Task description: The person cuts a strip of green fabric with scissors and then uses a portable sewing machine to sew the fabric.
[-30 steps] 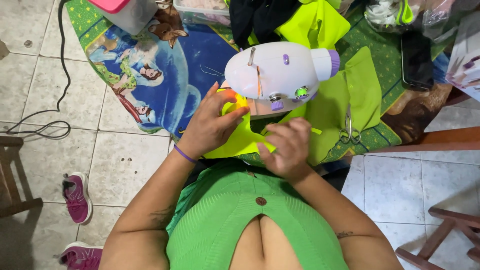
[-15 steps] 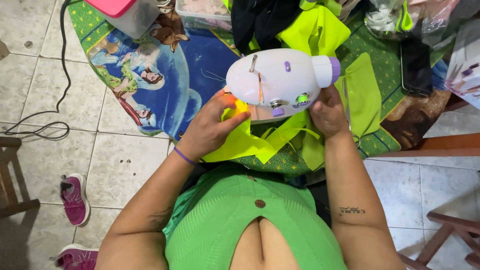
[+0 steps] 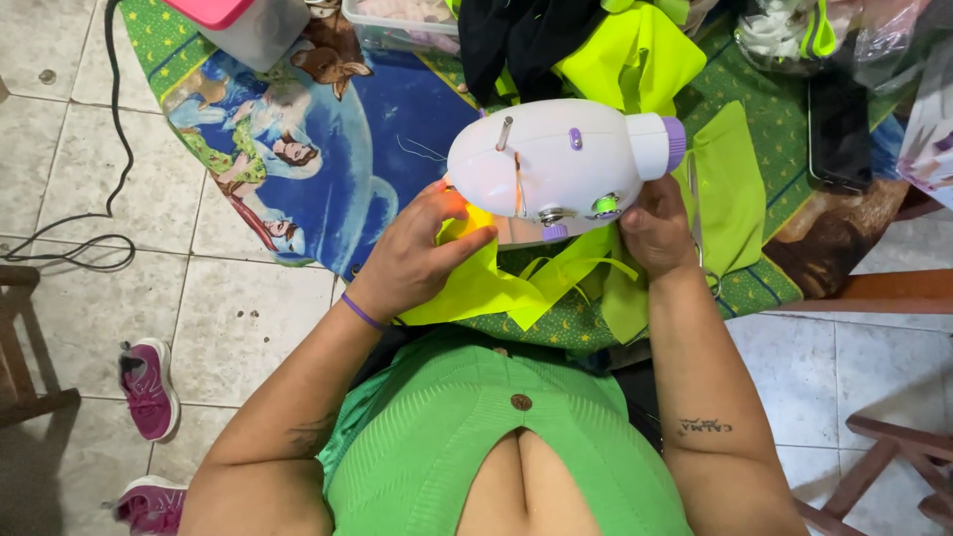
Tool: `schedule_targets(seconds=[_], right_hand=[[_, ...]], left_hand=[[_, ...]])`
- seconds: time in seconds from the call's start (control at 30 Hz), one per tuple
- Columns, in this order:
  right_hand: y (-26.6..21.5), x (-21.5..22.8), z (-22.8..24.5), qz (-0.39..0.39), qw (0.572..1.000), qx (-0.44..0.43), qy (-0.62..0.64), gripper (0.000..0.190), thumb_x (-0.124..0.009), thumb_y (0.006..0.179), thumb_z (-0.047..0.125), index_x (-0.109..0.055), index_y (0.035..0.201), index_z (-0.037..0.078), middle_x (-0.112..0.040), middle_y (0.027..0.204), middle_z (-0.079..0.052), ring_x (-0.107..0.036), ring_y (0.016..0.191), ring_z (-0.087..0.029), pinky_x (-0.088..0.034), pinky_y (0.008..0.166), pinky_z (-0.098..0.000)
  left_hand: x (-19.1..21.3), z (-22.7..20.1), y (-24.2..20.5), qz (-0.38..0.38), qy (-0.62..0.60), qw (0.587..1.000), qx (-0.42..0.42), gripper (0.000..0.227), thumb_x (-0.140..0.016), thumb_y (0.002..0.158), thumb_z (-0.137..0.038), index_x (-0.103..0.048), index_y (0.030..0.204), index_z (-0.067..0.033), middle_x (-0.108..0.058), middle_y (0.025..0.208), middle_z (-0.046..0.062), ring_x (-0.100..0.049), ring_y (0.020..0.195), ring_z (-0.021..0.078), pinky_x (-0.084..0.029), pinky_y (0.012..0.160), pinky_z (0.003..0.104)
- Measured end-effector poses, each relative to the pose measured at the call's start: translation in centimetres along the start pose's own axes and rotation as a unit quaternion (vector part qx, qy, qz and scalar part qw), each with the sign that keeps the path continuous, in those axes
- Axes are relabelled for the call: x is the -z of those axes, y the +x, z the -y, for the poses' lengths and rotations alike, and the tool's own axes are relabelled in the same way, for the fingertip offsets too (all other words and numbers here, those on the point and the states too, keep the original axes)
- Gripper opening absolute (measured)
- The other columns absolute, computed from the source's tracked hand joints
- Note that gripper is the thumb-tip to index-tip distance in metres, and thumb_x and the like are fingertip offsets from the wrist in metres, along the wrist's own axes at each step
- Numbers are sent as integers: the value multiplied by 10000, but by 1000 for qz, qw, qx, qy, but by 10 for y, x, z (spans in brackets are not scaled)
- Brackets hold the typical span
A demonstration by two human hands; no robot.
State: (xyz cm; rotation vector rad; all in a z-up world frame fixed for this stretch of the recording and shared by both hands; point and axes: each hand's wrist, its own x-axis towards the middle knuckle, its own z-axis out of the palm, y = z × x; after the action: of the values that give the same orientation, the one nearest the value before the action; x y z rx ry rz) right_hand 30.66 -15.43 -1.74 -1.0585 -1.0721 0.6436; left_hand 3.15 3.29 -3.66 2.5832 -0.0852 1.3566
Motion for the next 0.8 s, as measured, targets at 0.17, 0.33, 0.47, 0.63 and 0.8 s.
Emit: schedule_targets(seconds=[0.17, 0.33, 0.47, 0.63, 0.8], right_hand=[[0, -1, -3, -5, 1000, 13, 20, 686, -740, 893, 306, -567, 1528, 111, -672, 1414, -98, -617, 1340, -315, -426, 1279, -559], [1, -4, -1, -10, 1000, 7, 23, 721, -760, 885, 330, -560, 1543, 112, -674, 1427, -94, -618, 1340, -292, -439, 1269, -535], [0, -6, 0, -9, 1000, 9, 21, 711, -757, 902, 320, -553, 1550, 110, -671, 1436, -92, -611, 1344, -283, -442, 1263, -533], [1, -2, -1, -3, 1000, 4, 14, 727, -750, 897, 349, -541, 1556, 125, -665, 1443, -106, -611, 1345, -313, -433, 1261, -556], [-3, 4, -6, -5, 1000, 2, 4, 740, -742, 897, 375, -530, 1562, 130, -652, 1457, -116, -595, 1366, -349, -408, 1267, -573]], left_hand=[[-2, 0, 0, -4, 1, 1000, 4, 268, -658, 1093, -125, -749, 1333, -202, -561, 1166, 145, -679, 1161, 383, -505, 1171, 578], [-2, -1, 2, -14, -2, 1000, 1, 260, -650, 1093, -121, -750, 1320, -198, -564, 1154, 150, -685, 1151, 398, -518, 1152, 587], [-2, -1, 3, -20, 3, 1000, -5, 246, -653, 1090, -113, -753, 1301, -192, -566, 1160, 150, -687, 1156, 398, -521, 1148, 585], [-1, -3, 4, -24, 7, 1000, -5, 263, -667, 1082, -94, -747, 1311, -196, -570, 1156, 162, -690, 1141, 403, -528, 1135, 590], [-1, -5, 5, -27, 4, 1000, -2, 227, -649, 1091, -105, -754, 1276, -184, -567, 1149, 159, -690, 1151, 410, -520, 1149, 591]])
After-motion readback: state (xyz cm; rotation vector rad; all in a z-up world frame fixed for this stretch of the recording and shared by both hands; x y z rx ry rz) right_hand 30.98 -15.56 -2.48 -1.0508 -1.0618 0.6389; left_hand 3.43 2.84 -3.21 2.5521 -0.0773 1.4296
